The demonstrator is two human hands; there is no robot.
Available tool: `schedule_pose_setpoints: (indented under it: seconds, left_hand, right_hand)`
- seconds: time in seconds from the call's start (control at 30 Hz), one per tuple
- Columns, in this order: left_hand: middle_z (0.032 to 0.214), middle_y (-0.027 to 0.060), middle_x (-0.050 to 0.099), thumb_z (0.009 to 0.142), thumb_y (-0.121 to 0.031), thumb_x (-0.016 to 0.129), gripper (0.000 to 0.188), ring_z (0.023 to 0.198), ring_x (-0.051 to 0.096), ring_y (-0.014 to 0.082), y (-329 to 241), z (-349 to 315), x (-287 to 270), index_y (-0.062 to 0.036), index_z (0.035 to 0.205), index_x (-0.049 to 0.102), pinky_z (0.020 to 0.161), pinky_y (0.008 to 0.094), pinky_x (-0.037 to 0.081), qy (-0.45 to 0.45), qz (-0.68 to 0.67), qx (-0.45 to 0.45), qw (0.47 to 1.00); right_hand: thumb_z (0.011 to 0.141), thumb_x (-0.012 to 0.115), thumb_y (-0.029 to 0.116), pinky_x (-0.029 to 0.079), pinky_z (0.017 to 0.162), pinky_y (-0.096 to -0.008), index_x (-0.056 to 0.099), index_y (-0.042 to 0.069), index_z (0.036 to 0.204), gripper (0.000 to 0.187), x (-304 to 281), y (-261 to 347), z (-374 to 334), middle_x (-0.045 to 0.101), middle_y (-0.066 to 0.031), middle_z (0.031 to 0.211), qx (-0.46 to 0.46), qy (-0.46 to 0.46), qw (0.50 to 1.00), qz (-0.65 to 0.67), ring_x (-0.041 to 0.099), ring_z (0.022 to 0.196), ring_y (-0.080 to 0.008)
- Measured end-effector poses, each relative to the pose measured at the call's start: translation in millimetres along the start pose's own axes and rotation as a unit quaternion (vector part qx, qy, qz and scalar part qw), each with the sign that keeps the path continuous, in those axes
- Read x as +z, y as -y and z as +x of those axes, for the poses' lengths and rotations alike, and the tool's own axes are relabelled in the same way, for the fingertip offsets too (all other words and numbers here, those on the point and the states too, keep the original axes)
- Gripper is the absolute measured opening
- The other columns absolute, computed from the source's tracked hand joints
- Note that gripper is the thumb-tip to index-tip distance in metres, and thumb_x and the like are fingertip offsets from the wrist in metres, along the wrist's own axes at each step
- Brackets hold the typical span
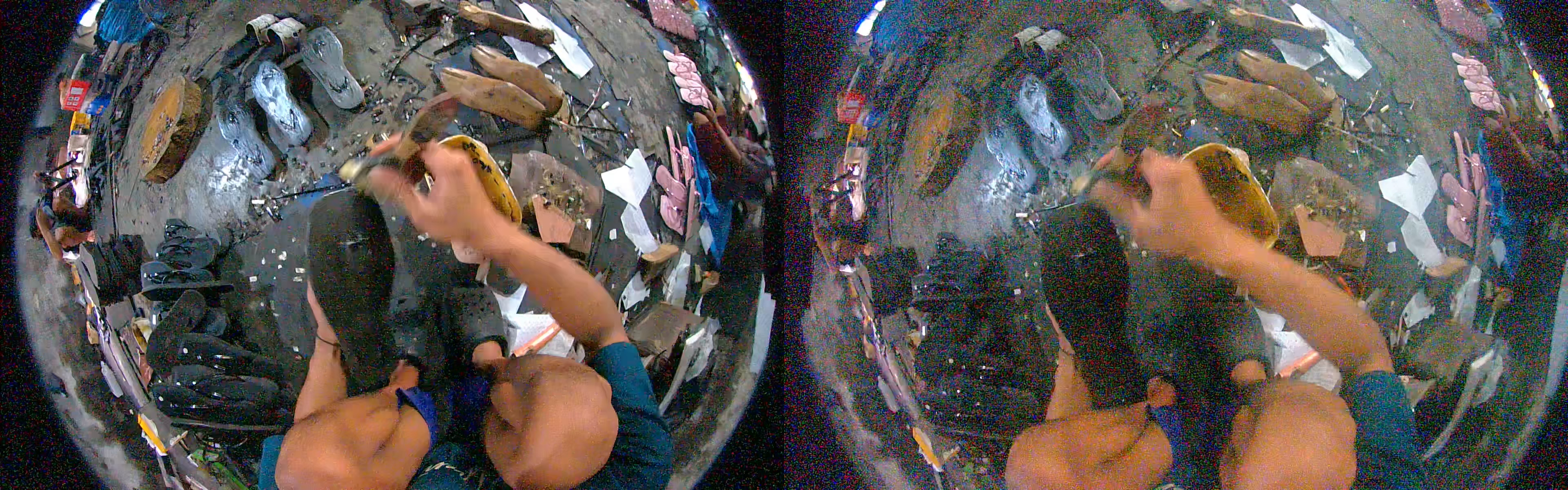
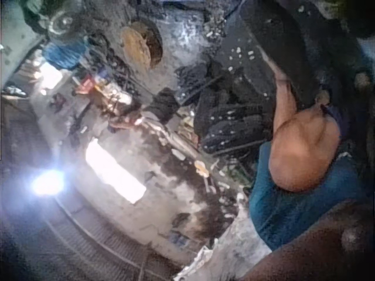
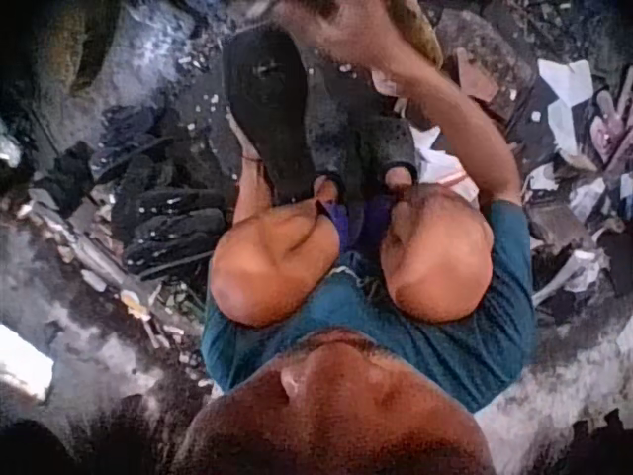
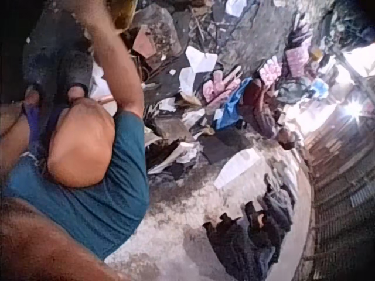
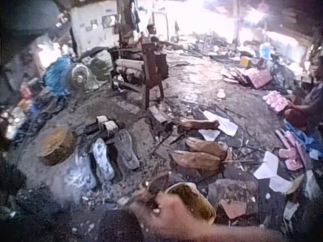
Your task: The person sits on the ground and repeatedly applies a dark substance to the soles of multiple sandals using a brush. They dip the brush into a container and coat each sandal one at a time, placing finished ones aside.
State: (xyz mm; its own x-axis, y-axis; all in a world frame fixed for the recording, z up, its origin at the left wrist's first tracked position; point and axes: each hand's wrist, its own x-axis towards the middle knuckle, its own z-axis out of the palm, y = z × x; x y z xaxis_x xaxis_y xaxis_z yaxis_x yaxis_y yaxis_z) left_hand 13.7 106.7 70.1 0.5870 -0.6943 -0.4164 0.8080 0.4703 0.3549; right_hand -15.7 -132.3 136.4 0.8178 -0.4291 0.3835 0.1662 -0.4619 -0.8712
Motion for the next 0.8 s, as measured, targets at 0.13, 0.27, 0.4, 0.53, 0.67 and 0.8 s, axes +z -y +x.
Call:
schedule_pose_setpoints:
  seconds: [0.13,0.27,0.4,0.53,0.67,0.8]
  left_hand:
    - [0.146,0.0157,0.049,0.100,-0.052,0.031,0.068,0.127,0.053,0.0358,-17.0,0.1,-24.2,-0.0054,0.148,0.041,0.109,0.0475,0.043,0.071,-0.022,0.041,0.996]
    - [0.135,0.0161,0.058,0.100,-0.051,0.032,0.065,0.119,0.059,0.0320,-28.0,22.5,-62.4,-0.0033,0.141,0.048,0.102,0.0441,0.047,-0.170,0.055,0.115,0.977]
    - [0.132,0.0157,0.059,0.100,-0.050,0.032,0.063,0.116,0.060,0.0310,-18.8,-60.7,-69.7,-0.0030,0.139,0.050,0.101,0.0438,0.048,-0.201,0.137,-0.001,0.970]
    - [0.129,0.0153,0.061,0.101,-0.048,0.033,0.062,0.114,0.061,0.0300,1.5,-103.3,-62.8,-0.0027,0.137,0.051,0.099,0.0434,0.049,-0.195,0.201,-0.101,0.955]
    - [0.126,0.0149,0.063,0.101,-0.047,0.034,0.060,0.111,0.063,0.0291,2.9,-119.0,-69.1,-0.0024,0.135,0.053,0.098,0.0431,0.050,-0.217,0.227,-0.110,0.943]
    - [0.123,0.0145,0.065,0.101,-0.046,0.034,0.058,0.109,0.064,0.0281,-6.7,-102.5,-56.2,-0.0021,0.133,0.055,0.096,0.0428,0.051,-0.207,0.254,-0.089,0.941]
  right_hand:
    - [0.088,0.075,0.016,0.053,0.082,-0.0341,0.069,0.006,0.109,0.024,5.5,17.2,-25.2,0.072,-0.0103,0.098,0.078,0.097,0.989,0.075,0.069,0.091,-0.0195]
    - [0.085,0.077,0.014,0.052,0.090,-0.0370,0.069,0.006,0.107,0.024,20.5,43.6,-89.2,0.072,-0.0099,0.102,0.090,0.267,0.945,0.165,0.068,0.102,-0.0232]
    - [0.088,0.075,0.018,0.054,0.082,-0.0309,0.072,0.005,0.104,0.021,-8.8,-5.8,-75.3,0.073,-0.0116,0.099,0.247,0.048,0.961,0.111,0.069,0.089,-0.0151]
    - [0.089,0.072,0.021,0.056,0.068,-0.0352,0.071,0.004,0.108,0.026,-53.4,-106.3,-82.5,0.074,-0.0160,0.088,0.147,0.022,0.930,-0.337,0.072,0.075,-0.0250]
    - [0.087,0.071,0.025,0.056,0.077,-0.0445,0.071,0.003,0.105,0.028,-76.8,-18.5,-58.1,0.071,-0.0209,0.091,0.238,-0.058,0.945,-0.216,0.070,0.083,-0.0394]
    - [0.082,0.074,0.026,0.054,0.080,-0.0437,0.064,-0.001,0.116,0.044,-129.4,0.6,-132.9,0.068,-0.0245,0.089,0.264,0.264,0.819,-0.435,0.068,0.088,-0.0390]
